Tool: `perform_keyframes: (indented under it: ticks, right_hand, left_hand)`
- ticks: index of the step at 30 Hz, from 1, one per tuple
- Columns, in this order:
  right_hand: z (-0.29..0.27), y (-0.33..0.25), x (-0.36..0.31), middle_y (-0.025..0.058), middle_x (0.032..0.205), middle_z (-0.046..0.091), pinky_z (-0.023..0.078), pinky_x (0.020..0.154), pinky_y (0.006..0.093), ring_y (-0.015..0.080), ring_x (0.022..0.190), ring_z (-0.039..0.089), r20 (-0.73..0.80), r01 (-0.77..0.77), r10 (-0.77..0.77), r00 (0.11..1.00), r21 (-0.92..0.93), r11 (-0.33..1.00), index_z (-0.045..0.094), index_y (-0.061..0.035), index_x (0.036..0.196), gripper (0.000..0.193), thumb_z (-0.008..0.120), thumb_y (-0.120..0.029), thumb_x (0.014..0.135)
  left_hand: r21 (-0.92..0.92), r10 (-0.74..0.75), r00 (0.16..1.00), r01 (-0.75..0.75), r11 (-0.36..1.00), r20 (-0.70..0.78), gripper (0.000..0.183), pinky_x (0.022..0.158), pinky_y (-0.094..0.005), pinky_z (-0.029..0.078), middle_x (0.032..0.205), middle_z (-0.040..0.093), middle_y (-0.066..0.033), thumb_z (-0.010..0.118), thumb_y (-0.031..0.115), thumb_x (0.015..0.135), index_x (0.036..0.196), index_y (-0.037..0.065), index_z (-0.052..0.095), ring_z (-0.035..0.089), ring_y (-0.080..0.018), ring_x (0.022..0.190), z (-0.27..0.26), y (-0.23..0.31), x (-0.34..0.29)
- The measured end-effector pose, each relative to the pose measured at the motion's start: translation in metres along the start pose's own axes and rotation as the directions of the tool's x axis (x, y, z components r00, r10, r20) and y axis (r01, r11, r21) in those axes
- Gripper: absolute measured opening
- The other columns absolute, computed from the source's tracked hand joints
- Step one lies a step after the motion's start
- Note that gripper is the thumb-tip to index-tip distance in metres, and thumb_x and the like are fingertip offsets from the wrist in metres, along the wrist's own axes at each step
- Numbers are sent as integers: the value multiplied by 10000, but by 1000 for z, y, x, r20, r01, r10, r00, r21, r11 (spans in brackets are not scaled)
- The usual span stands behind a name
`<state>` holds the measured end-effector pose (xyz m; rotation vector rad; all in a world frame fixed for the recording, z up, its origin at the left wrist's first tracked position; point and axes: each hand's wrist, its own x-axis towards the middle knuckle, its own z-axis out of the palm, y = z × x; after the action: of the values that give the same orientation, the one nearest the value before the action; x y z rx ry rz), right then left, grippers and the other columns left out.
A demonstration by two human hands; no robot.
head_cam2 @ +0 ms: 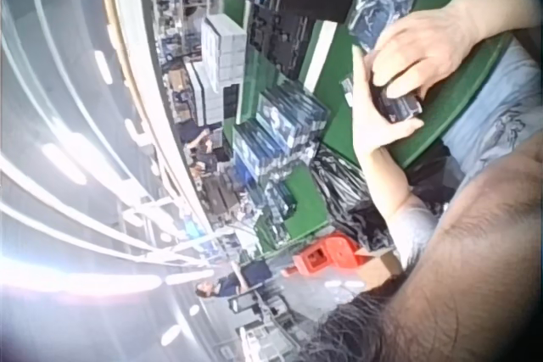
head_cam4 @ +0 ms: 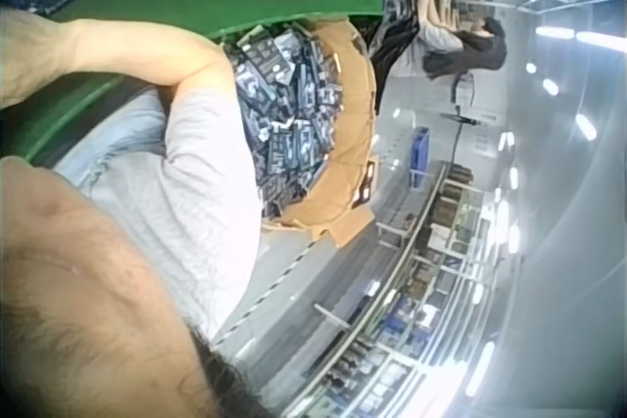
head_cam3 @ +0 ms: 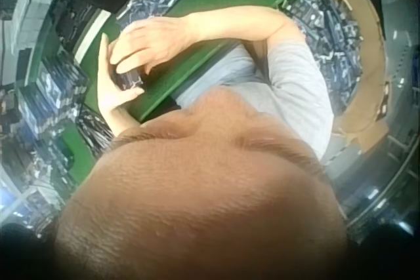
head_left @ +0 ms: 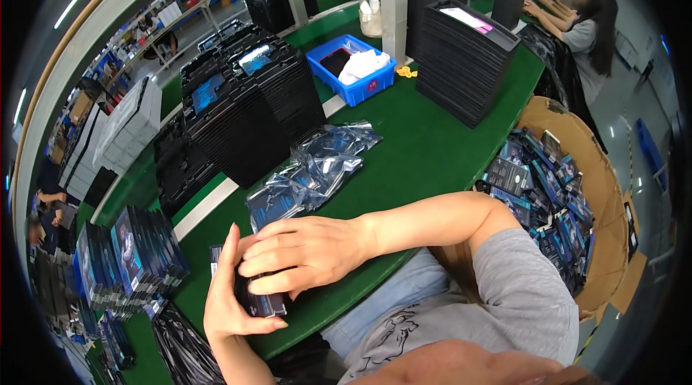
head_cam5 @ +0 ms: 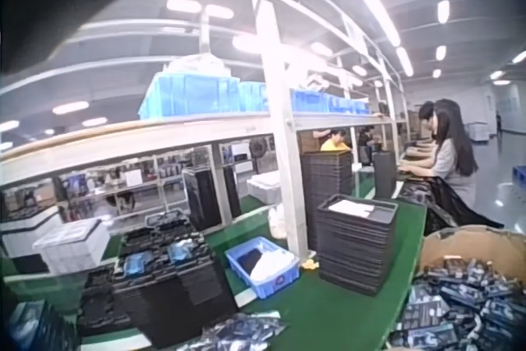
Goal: The person sits at a green workbench in a factory setting, handling small electronic components. They open a retail box, remove a component, and place it into a clear plastic bag. The person then seals the bag and places it into a black plastic tray. This process is repeated for multiple units, with the person stacking the finished trays on the table.
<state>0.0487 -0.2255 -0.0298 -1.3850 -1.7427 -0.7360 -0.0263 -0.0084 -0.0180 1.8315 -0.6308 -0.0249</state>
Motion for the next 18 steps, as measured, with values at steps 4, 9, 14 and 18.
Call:
perform_keyframes:
  ticks: [4, 9, 14, 18]
  right_hand:
    - [12, 7, -13, 121, 1336, 539, 432, 1036, 498, 310, 1237, 520, 65, -48, 46, 997, 31, 998, 578, -131, 1240, 422, 651, -271, 848]
    - [8, 16, -18, 103, 1205, 599, 525, 913, 398, 282, 1149, 588, 20, -65, 65, 998, 8, 998, 634, -118, 1108, 286, 642, -173, 827]
    - [4, 19, -22, 125, 1179, 633, 569, 833, 396, 310, 1108, 623, 31, -64, 64, 997, 16, 998, 665, -80, 1087, 240, 618, -152, 864]
    - [5, 19, -21, 136, 1214, 579, 528, 908, 390, 327, 1136, 574, -1, -256, 260, 966, 168, 952, 638, -51, 1126, 352, 728, -161, 804]
  left_hand:
    - [248, 47, 998, -37, 968, -35, 1353, 1004, -474, 402, 1320, 529, -236, 930, 415, 438, 1508, 3, 213, 548, -362, 1186, -2, -5, 1]
    - [375, 93, 989, -45, 926, -113, 1324, 990, -458, 409, 1316, 552, -205, 902, 436, 444, 1505, 15, 233, 553, -353, 1164, -1, -2, 6]
    - [372, 24, 991, 26, 928, -130, 1295, 983, -452, 408, 1329, 545, -193, 894, 407, 443, 1498, 10, 255, 544, -349, 1167, -4, -3, 4]
    - [582, 189, 968, -59, 811, -165, 1200, 983, -453, 398, 1358, 520, -192, 883, 386, 470, 1462, 2, 326, 529, -356, 1184, 0, -5, 9]
